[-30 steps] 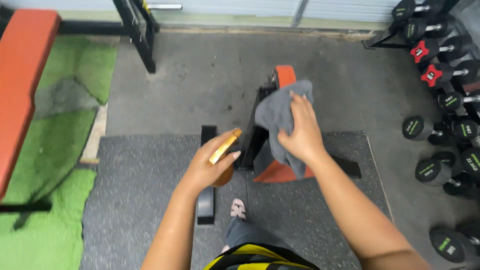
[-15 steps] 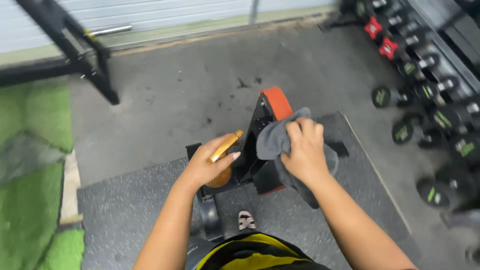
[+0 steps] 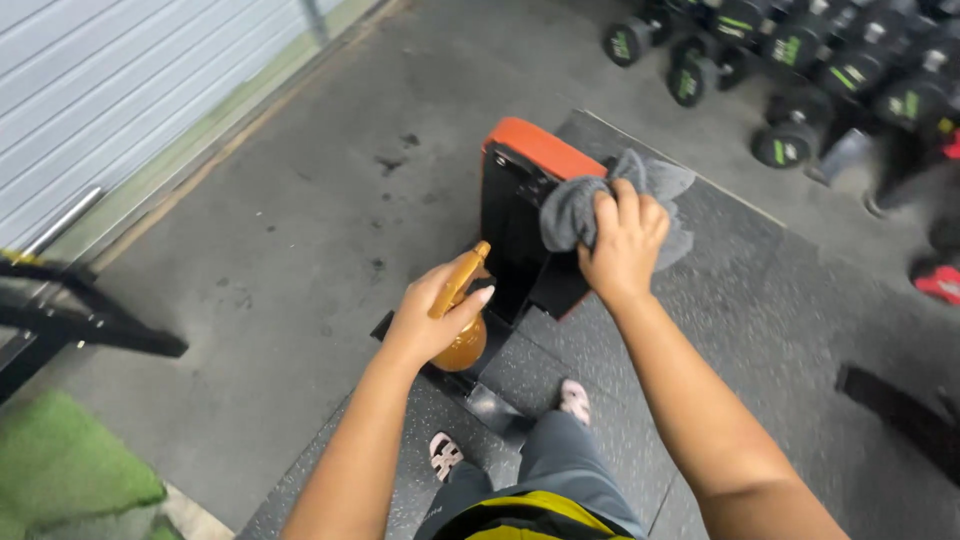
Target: Clean gym equipment using a spray bottle and cloth.
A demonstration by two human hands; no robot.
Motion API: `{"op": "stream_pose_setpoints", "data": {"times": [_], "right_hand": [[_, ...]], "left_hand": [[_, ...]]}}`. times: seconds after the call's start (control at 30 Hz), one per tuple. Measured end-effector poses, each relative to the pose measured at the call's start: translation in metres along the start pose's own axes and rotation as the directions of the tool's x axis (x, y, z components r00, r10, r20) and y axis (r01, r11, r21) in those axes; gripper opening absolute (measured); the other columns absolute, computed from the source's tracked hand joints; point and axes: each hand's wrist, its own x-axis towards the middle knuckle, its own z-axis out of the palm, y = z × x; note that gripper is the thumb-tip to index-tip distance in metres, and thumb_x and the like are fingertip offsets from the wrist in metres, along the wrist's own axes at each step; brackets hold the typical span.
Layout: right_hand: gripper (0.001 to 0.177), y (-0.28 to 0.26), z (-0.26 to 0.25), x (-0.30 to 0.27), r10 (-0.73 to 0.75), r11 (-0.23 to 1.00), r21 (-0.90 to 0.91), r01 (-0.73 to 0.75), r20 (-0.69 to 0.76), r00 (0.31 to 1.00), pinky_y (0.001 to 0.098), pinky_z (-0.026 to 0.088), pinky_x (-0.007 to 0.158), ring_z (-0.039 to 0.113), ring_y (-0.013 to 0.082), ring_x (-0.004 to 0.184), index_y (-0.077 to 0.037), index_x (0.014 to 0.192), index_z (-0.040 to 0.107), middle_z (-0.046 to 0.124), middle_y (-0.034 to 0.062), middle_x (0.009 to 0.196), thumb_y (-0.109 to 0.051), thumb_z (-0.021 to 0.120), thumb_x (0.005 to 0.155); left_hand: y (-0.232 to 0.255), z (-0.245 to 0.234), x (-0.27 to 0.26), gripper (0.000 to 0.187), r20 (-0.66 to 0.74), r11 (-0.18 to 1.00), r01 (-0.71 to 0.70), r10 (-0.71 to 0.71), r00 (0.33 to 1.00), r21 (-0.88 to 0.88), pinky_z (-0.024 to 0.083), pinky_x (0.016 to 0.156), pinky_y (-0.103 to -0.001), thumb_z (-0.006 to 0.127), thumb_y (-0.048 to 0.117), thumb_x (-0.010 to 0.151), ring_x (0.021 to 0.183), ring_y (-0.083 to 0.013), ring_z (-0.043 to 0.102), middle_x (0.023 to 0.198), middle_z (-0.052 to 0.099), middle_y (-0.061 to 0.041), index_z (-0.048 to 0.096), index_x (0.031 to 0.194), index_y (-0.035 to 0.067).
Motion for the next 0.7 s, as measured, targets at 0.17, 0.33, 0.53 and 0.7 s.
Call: {"op": "stream_pose_setpoints", "data": {"times": [0.17, 0.33, 0.53, 0.7], "right_hand": [[0.067, -0.004, 0.004, -0.037, 0.148, 0.964, 0.235, -0.126, -0.078, 0.986, 0.0509, 0.036, 0.113, 0.048, 0.0408, 0.128, -0.003, 0.132, 0.055, 0.055, 0.016, 0.138, -0.001, 0.072, 0.066], [0.054, -0.015, 0.008, -0.067, 0.44, 0.553, 0.775, -0.305, 0.038, 0.897, 0.046, 0.043, 0.114, 0.056, 0.0342, 0.126, -0.004, 0.138, 0.052, 0.058, 0.0129, 0.133, -0.003, 0.066, 0.085], [0.049, -0.017, -0.013, -0.106, 0.432, -0.574, 0.73, -0.37, 0.654, 0.621, 0.0465, 0.048, 0.108, 0.063, 0.0307, 0.121, -0.007, 0.135, 0.059, 0.066, 0.0125, 0.132, -0.027, 0.056, 0.09], [0.049, -0.024, -0.034, -0.132, 0.357, -0.742, 0.586, -0.326, 0.757, 0.548, 0.0497, 0.049, 0.106, 0.064, 0.0332, 0.117, -0.007, 0.126, 0.066, 0.069, 0.013, 0.128, -0.038, 0.051, 0.092]], "left_hand": [[0.008, 0.006, -0.016, 0.046, 0.029, 0.997, 0.025, -0.022, 0.999, -0.077, 0.052, 0.1, -0.035, 0.077, 0.024, 0.089, 0.118, -0.0234, 0.07, 0.123, 0.074, -0.01, 0.065, 0.131, 0.007], [0.003, 0.016, -0.036, 0.039, 0.054, 0.996, -0.061, 0.065, 0.996, -0.072, 0.054, 0.097, -0.035, 0.073, 0.016, 0.088, 0.111, -0.0238, 0.072, 0.117, 0.074, -0.011, 0.067, 0.126, 0.006], [0.021, 0.035, -0.056, 0.038, 0.099, 0.993, -0.114, 0.115, 0.988, -0.018, 0.056, 0.092, -0.038, 0.068, 0.012, 0.085, 0.106, -0.0299, 0.073, 0.114, 0.075, -0.013, 0.069, 0.123, 0.007], [0.052, 0.049, -0.08, 0.039, 0.194, 0.993, -0.112, 0.103, 0.976, 0.035, 0.055, 0.092, -0.04, 0.068, 0.022, 0.087, 0.109, -0.0337, 0.07, 0.116, 0.074, -0.014, 0.068, 0.125, 0.01]]}}
